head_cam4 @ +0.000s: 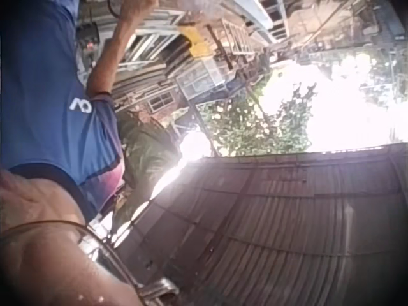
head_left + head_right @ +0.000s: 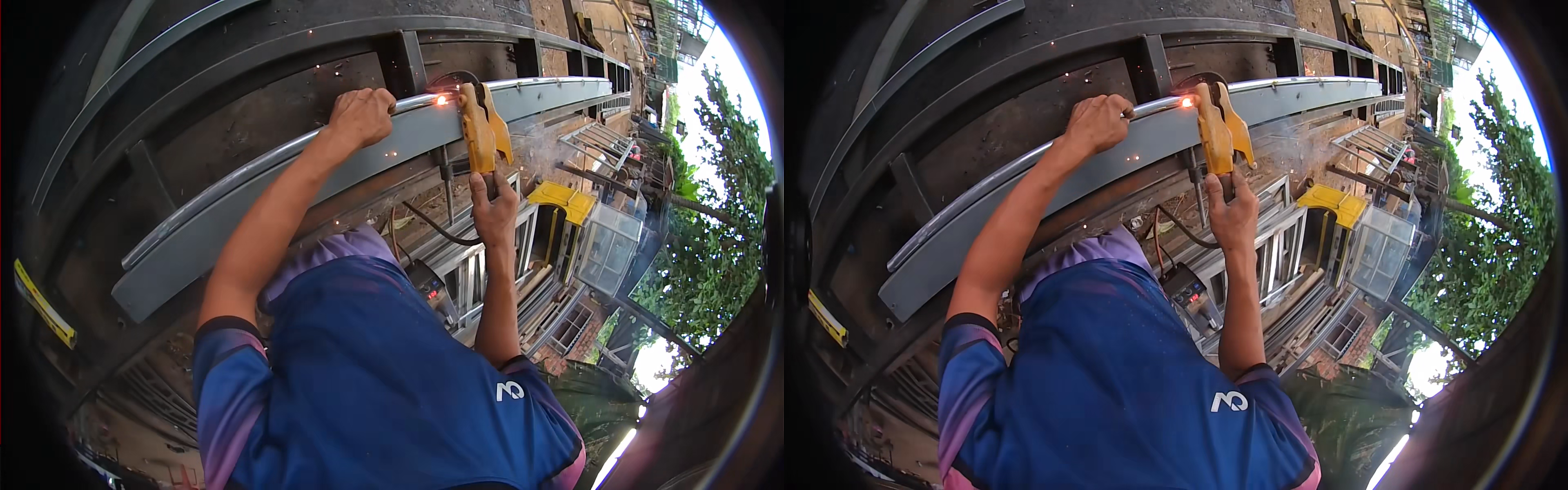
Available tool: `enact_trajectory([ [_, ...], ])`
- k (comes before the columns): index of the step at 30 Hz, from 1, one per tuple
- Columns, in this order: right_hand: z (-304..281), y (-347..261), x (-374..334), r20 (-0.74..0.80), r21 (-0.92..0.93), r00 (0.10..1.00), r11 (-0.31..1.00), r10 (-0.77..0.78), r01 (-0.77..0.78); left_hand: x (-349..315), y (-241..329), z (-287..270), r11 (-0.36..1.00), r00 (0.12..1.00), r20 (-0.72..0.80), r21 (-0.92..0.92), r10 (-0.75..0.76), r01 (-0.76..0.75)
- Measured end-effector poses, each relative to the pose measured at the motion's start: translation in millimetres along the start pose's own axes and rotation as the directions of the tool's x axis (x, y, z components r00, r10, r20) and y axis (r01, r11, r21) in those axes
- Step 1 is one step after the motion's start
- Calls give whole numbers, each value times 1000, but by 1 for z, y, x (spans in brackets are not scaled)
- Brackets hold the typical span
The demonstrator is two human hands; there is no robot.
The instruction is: Welding metal beams using an arc welder and clamps to join pieces of a frame.
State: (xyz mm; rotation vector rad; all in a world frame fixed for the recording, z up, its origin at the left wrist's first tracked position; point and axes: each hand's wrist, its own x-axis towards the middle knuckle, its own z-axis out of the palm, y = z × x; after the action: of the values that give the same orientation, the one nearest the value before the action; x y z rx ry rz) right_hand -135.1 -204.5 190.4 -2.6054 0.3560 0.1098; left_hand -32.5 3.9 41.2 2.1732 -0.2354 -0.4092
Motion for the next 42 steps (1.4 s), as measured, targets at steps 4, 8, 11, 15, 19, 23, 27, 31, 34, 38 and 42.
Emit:
enact_trajectory([
  [4,1,-4,0,-18,-4,1000,1000,-22,22,-2,2,-3,1000,1000,13,-6,-18,19],
  [8,0,0,1,3,-48,1000,999,-22,22,-3,4,-6,1000,1000,22,-4,-18,18],
  [11,-1,-2,2,28,-88,999,996,23,-21,-3,3,-6,1000,1000,18,7,0,0],
  [15,2,-2,1,1,-45,1000,999,-24,24,-3,4,-4,1000,1000,-5,-1,-3,3],
  [19,4,-1,1,3,-46,1000,999,-11,11,-3,4,-4,1000,1000,8,7,-12,12],
  [23,2,-2,2,28,-71,1000,997,14,-12,-4,1,-5,998,998,20,17,58,-58],
  [27,2,-1,2,17,-93,1000,996,5,-3,-4,1,-3,993,997,6,91,80,-80],
  [31,7,5,3,-12,14,1000,1000,-25,25,-4,-17,8,984,971,-160,43,177,-172],
  [34,3,1,0,-14,15,1000,1000,7,-7,1,-9,14,997,993,-95,12,74,-73],
  [38,3,3,-1,-5,-8,1000,1000,18,-18,-2,2,3,1000,1000,-21,11,9,-9],
  [42,5,6,-1,-5,-10,1000,1000,-6,5,0,1,7,1000,999,-29,3,-24,24],
])
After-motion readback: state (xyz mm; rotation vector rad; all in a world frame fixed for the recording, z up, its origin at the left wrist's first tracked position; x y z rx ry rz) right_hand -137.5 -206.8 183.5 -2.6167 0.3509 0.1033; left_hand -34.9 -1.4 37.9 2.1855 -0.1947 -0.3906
